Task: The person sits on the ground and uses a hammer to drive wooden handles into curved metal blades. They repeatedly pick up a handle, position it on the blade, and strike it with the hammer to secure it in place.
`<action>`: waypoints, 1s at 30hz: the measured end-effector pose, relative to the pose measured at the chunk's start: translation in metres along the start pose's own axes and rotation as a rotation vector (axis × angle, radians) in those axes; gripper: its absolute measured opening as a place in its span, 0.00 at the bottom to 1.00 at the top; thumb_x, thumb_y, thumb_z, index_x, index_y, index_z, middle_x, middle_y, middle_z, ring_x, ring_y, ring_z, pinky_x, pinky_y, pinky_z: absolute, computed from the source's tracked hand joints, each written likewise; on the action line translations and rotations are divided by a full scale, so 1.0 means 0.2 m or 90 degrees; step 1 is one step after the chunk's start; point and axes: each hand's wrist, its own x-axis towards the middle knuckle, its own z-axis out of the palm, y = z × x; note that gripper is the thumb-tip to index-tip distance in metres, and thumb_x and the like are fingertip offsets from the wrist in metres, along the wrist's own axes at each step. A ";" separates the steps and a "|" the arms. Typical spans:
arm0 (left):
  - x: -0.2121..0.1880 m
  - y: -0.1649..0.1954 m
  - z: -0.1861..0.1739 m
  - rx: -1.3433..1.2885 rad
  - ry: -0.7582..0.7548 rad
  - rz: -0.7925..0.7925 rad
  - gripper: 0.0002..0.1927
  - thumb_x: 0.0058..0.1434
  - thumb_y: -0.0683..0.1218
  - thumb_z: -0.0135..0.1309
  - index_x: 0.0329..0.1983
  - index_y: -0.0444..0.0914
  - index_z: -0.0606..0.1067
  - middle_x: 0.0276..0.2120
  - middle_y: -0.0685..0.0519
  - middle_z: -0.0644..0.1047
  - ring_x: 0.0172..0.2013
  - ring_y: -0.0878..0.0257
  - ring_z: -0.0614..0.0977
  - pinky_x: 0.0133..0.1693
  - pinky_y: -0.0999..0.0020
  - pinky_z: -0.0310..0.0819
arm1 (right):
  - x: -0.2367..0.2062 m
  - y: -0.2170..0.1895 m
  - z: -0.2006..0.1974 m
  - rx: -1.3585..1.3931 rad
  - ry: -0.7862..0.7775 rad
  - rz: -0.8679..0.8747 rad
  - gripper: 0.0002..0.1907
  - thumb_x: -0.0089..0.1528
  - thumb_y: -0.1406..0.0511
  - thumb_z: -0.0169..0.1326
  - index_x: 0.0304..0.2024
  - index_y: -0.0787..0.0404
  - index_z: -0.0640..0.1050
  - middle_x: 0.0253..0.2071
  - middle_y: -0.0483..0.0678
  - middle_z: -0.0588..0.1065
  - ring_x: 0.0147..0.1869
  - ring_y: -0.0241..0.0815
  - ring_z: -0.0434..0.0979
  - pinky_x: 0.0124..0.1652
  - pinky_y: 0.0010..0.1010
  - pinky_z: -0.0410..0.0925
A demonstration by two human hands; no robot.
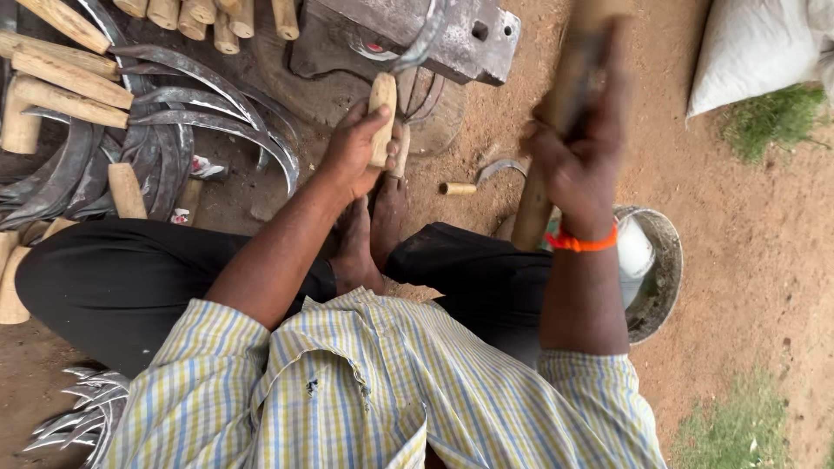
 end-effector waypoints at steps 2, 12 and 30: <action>-0.02 -0.01 -0.01 0.000 0.009 -0.009 0.20 0.70 0.50 0.53 0.62 0.40 0.65 0.33 0.53 0.75 0.29 0.66 0.75 0.27 0.68 0.70 | 0.00 0.06 0.02 -0.028 0.043 -0.102 0.49 0.67 0.85 0.44 0.81 0.40 0.49 0.59 0.49 0.70 0.43 0.37 0.77 0.38 0.27 0.76; -0.06 0.02 -0.01 0.003 0.020 -0.053 0.21 0.70 0.49 0.53 0.63 0.40 0.65 0.34 0.52 0.76 0.29 0.65 0.77 0.27 0.68 0.71 | -0.01 -0.02 0.08 -0.093 0.013 0.046 0.52 0.61 0.86 0.46 0.81 0.47 0.48 0.76 0.56 0.57 0.42 0.36 0.77 0.35 0.27 0.75; -0.15 -0.01 0.00 -0.006 -0.002 -0.051 0.18 0.71 0.49 0.52 0.61 0.42 0.65 0.35 0.52 0.75 0.29 0.66 0.75 0.27 0.69 0.70 | 0.00 0.14 0.12 -0.220 0.092 -0.105 0.52 0.63 0.86 0.49 0.80 0.46 0.48 0.71 0.62 0.62 0.37 0.38 0.71 0.34 0.27 0.72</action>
